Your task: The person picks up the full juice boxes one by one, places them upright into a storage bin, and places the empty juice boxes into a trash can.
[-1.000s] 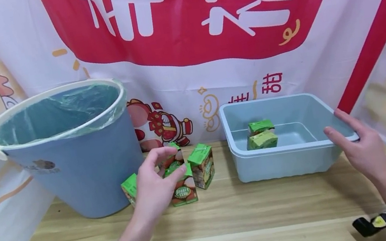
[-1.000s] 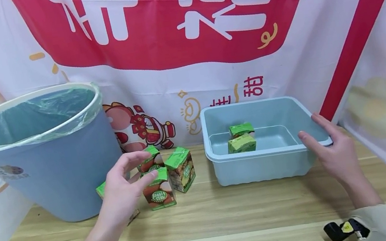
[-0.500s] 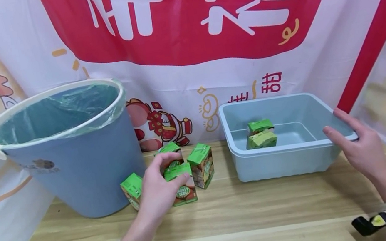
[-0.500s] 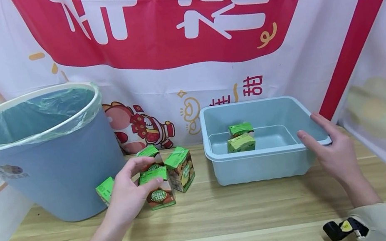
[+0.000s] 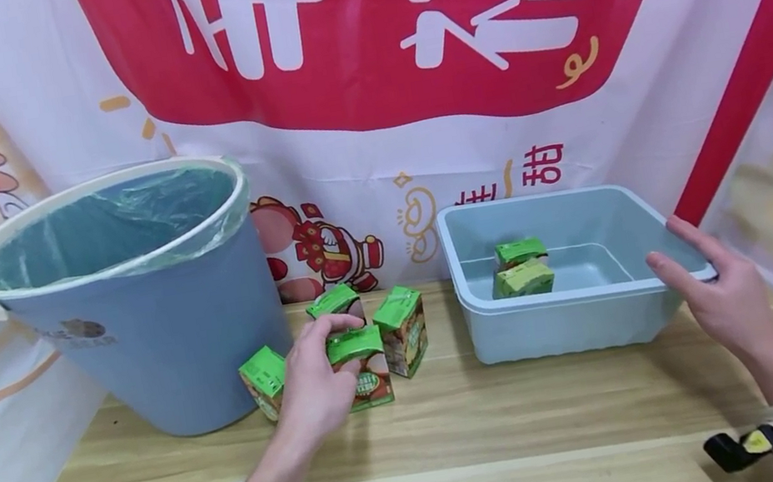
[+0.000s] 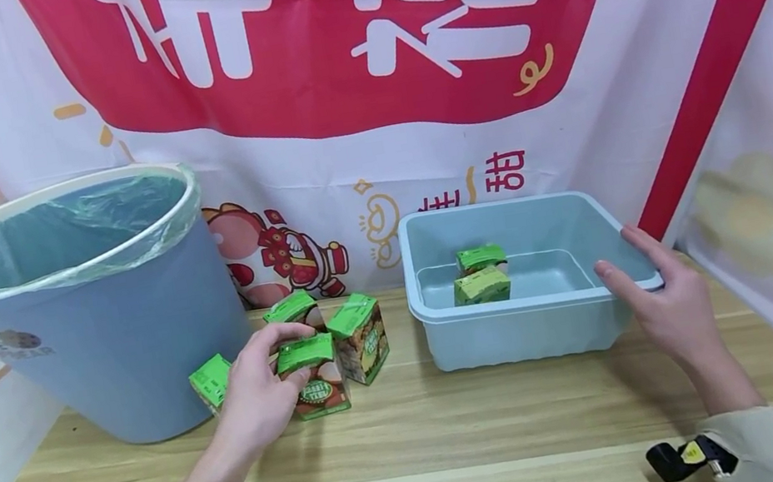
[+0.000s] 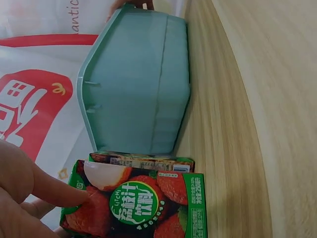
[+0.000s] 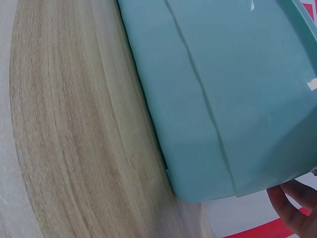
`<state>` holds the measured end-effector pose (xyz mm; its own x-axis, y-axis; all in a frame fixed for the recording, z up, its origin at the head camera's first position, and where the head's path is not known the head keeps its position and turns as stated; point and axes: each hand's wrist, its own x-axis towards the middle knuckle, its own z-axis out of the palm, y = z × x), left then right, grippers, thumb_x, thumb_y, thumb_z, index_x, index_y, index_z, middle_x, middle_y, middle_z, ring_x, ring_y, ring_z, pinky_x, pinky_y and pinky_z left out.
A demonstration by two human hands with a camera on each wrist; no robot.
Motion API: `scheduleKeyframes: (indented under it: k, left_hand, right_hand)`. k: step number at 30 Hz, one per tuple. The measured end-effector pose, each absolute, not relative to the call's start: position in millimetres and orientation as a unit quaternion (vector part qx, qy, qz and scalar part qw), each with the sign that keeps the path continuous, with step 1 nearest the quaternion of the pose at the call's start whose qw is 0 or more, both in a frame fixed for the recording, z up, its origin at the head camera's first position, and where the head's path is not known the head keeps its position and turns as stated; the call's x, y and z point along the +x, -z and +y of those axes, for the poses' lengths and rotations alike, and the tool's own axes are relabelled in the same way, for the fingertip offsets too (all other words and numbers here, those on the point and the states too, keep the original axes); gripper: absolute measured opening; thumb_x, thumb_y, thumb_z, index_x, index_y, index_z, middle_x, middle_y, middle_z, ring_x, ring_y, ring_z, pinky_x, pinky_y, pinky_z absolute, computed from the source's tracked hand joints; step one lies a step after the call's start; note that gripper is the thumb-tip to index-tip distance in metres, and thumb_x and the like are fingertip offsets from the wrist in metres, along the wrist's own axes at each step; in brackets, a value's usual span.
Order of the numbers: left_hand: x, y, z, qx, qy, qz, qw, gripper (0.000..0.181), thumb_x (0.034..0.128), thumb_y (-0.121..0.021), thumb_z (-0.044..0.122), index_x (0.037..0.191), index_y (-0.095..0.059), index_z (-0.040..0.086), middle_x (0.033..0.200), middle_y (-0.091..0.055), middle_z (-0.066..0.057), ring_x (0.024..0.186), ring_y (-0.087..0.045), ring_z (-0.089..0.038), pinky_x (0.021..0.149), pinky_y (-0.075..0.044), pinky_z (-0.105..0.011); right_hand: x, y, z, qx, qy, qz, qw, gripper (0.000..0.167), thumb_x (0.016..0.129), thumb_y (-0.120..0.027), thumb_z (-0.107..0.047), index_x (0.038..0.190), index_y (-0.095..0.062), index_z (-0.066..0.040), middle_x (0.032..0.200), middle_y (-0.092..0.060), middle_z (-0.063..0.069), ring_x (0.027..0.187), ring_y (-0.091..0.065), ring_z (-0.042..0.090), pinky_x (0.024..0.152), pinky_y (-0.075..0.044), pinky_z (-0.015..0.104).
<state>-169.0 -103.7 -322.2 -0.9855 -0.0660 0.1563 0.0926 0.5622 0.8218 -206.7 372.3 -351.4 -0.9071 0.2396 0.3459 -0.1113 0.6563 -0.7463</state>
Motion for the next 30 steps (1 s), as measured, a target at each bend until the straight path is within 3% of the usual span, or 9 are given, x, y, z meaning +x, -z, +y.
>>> scheduleKeyframes:
  k: [8, 16, 30]
  left_hand:
    - [-170.5, 323.2, -108.3, -0.017, 0.423, -0.902, 0.081, 0.037, 0.0912, -0.074, -0.006, 0.118, -0.071, 0.02, 0.138, -0.066, -0.013, 0.136, -0.058, -0.036, 0.114, -0.046, -0.059]
    - [-172.5, 324.0, -110.3, -0.045, 0.407, -0.908, 0.086, 0.041, 0.0898, -0.076, -0.004, 0.124, -0.071, 0.019, 0.139, -0.066, -0.01, 0.14, -0.057, -0.036, 0.118, -0.042, -0.06]
    - [-174.0, 324.5, -109.9, -0.043, 0.414, -0.905, 0.087, 0.038, 0.0887, -0.083, 0.006, 0.121, -0.076, 0.023, 0.136, -0.074, -0.004, 0.132, -0.064, -0.032, 0.108, -0.049, -0.053]
  right_hand:
    - [-207.7, 352.7, 371.9, -0.034, -0.417, -0.881, 0.219, 0.069, 0.102, -0.068, -0.04, 0.164, -0.041, -0.027, 0.166, -0.041, 0.025, 0.114, -0.043, -0.003, 0.077, -0.038, -0.002]
    - [-208.4, 353.1, 372.7, -0.043, -0.416, -0.881, 0.224, 0.069, 0.101, -0.069, -0.04, 0.164, -0.043, -0.029, 0.165, -0.043, 0.026, 0.114, -0.043, -0.006, 0.077, -0.036, -0.001]
    - [-207.9, 352.9, 372.1, -0.043, -0.42, -0.879, 0.222, 0.068, 0.101, -0.068, -0.04, 0.164, -0.042, -0.029, 0.165, -0.043, 0.026, 0.113, -0.043, -0.004, 0.077, -0.037, -0.001]
